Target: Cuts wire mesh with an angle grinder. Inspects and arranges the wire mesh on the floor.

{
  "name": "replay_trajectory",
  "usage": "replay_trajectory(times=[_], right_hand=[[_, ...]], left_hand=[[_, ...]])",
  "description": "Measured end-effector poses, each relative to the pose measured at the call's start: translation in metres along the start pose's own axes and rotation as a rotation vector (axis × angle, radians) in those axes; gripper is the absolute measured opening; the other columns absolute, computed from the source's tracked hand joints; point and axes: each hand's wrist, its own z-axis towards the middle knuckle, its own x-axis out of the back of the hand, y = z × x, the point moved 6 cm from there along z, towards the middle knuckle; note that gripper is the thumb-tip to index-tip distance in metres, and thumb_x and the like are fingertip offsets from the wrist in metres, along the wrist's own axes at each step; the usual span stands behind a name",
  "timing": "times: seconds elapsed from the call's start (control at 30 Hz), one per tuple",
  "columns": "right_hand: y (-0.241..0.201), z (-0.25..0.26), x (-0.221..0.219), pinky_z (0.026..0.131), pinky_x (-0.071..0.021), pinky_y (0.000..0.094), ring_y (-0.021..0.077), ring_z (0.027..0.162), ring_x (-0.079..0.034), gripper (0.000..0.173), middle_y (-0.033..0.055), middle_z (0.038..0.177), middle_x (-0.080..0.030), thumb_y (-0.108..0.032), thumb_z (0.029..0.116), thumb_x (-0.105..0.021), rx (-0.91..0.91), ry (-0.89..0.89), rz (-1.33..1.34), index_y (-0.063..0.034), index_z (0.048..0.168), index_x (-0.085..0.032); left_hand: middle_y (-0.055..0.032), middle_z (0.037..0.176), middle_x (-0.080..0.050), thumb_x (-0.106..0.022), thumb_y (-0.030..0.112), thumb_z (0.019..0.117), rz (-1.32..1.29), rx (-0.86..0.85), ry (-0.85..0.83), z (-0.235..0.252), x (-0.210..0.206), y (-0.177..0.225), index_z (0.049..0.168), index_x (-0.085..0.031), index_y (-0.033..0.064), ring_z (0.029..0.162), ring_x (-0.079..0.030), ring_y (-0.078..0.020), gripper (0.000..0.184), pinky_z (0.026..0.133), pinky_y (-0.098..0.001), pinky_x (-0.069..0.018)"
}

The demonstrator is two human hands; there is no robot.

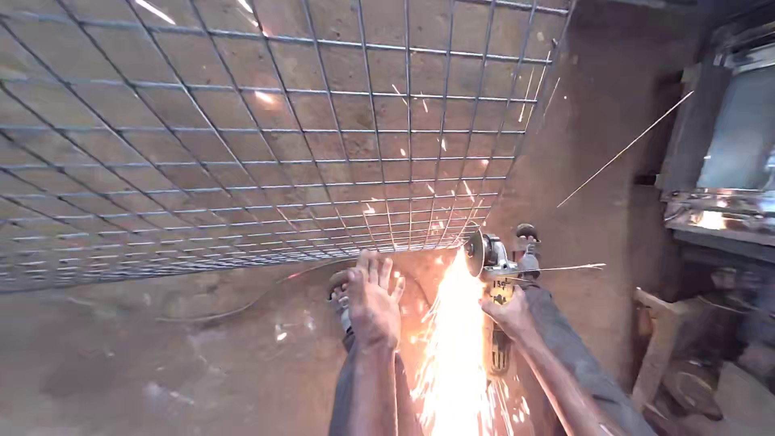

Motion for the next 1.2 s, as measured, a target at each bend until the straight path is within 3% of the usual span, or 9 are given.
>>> replay_trajectory(times=[0.13, 0.23, 0.33, 0.5, 0.57, 0.7, 0.83, 0.97, 1.2], right_hand=[[0.007, 0.006, -0.007, 0.094, -0.0565, 0.0497, 0.0299, 0.108, -0.067, 0.086, 0.0216, 0.120, -0.066, -0.028, 0.0711, -0.089, 0.009, -0.014, 0.016, 0.0020, 0.140, -0.049], [0.025, 0.009, -0.015, 0.093, -0.0566, 0.0500, 0.0292, 0.106, -0.068, 0.085, 0.0204, 0.117, -0.067, -0.029, 0.0687, -0.090, -0.032, -0.040, -0.021, 0.0006, 0.138, -0.052], [0.026, 0.009, -0.016, 0.097, -0.0547, 0.0495, 0.0297, 0.110, -0.067, 0.085, 0.0213, 0.120, -0.067, -0.031, 0.0704, -0.089, -0.055, -0.054, -0.094, 0.0022, 0.139, -0.051], [0.023, 0.012, -0.014, 0.091, -0.0567, 0.0520, 0.0301, 0.103, -0.068, 0.081, 0.0205, 0.114, -0.068, -0.028, 0.0698, -0.091, -0.019, -0.034, -0.001, 0.0008, 0.135, -0.054], [0.019, 0.014, -0.015, 0.089, -0.0577, 0.0505, 0.0286, 0.102, -0.069, 0.077, 0.0194, 0.112, -0.068, -0.026, 0.0693, -0.090, 0.004, -0.032, 0.040, 0.0004, 0.133, -0.055], [0.011, 0.013, -0.011, 0.095, -0.0554, 0.0501, 0.0300, 0.107, -0.068, 0.079, 0.0211, 0.116, -0.068, -0.026, 0.0703, -0.090, 0.015, -0.022, -0.037, 0.0033, 0.134, -0.054], [0.004, 0.009, -0.010, 0.097, -0.0536, 0.0505, 0.0311, 0.110, -0.066, 0.080, 0.0227, 0.119, -0.067, -0.023, 0.0719, -0.089, 0.010, -0.044, -0.037, 0.0046, 0.137, -0.052], [0.027, 0.017, -0.021, 0.095, -0.0568, 0.0485, 0.0266, 0.108, -0.068, 0.088, 0.0180, 0.118, -0.068, -0.032, 0.0646, -0.089, 0.035, -0.020, 0.010, 0.0006, 0.138, -0.052], [0.010, 0.007, -0.015, 0.097, -0.0535, 0.0511, 0.0315, 0.110, -0.066, 0.079, 0.0231, 0.119, -0.066, -0.025, 0.0718, -0.089, 0.038, 0.026, -0.070, 0.0047, 0.136, -0.053]], left_hand=[[-0.0040, 0.162, -0.037, -0.042, 0.075, 0.0931, 0.010, -0.001, 0.002, 0.001, 0.004, 0.001, 0.157, -0.036, 0.0203, 0.148, -0.038, -0.0267, 0.084, 0.112, -0.0584, -0.0400], [-0.0020, 0.163, -0.035, -0.033, 0.073, 0.0972, 0.061, -0.005, -0.046, -0.002, 0.003, 0.003, 0.159, -0.031, 0.0212, 0.147, -0.039, -0.0246, 0.081, 0.111, -0.0549, -0.0416], [-0.0029, 0.164, -0.034, -0.034, 0.076, 0.0956, 0.034, -0.010, -0.037, 0.000, 0.003, 0.003, 0.159, -0.032, 0.0202, 0.148, -0.037, -0.0253, 0.084, 0.112, -0.0554, -0.0406], [-0.0067, 0.164, -0.032, -0.030, 0.070, 0.0996, -0.039, 0.036, -0.002, 0.003, 0.007, -0.003, 0.158, -0.031, 0.0168, 0.150, -0.033, -0.0272, 0.079, 0.114, -0.0570, -0.0364], [-0.0100, 0.164, -0.032, -0.033, 0.064, 0.1023, -0.073, 0.050, 0.022, 0.007, 0.001, -0.002, 0.158, -0.030, 0.0136, 0.149, -0.035, -0.0292, 0.075, 0.114, -0.0573, -0.0369], [-0.0128, 0.157, -0.040, -0.054, 0.051, 0.1028, -0.127, 0.071, 0.151, 0.013, -0.010, 0.004, 0.152, -0.037, 0.0108, 0.143, -0.045, -0.0316, 0.066, 0.111, -0.0540, -0.0454], [-0.0154, 0.150, -0.048, -0.057, 0.041, 0.1039, -0.089, 0.066, 0.203, 0.015, -0.010, 0.010, 0.151, -0.039, 0.0069, 0.134, -0.053, -0.0294, 0.061, 0.108, -0.0471, -0.0490], [-0.0125, 0.145, -0.054, -0.058, 0.040, 0.1041, -0.038, 0.060, 0.169, 0.012, -0.010, 0.020, 0.148, -0.043, 0.0071, 0.132, -0.056, -0.0256, 0.057, 0.109, -0.0432, -0.0487], [-0.0117, 0.132, -0.060, -0.058, 0.025, 0.1049, -0.005, 0.012, 0.195, 0.012, -0.010, 0.028, 0.139, -0.051, 0.0035, 0.117, -0.063, -0.0230, 0.041, 0.100, -0.0406, -0.0531]])
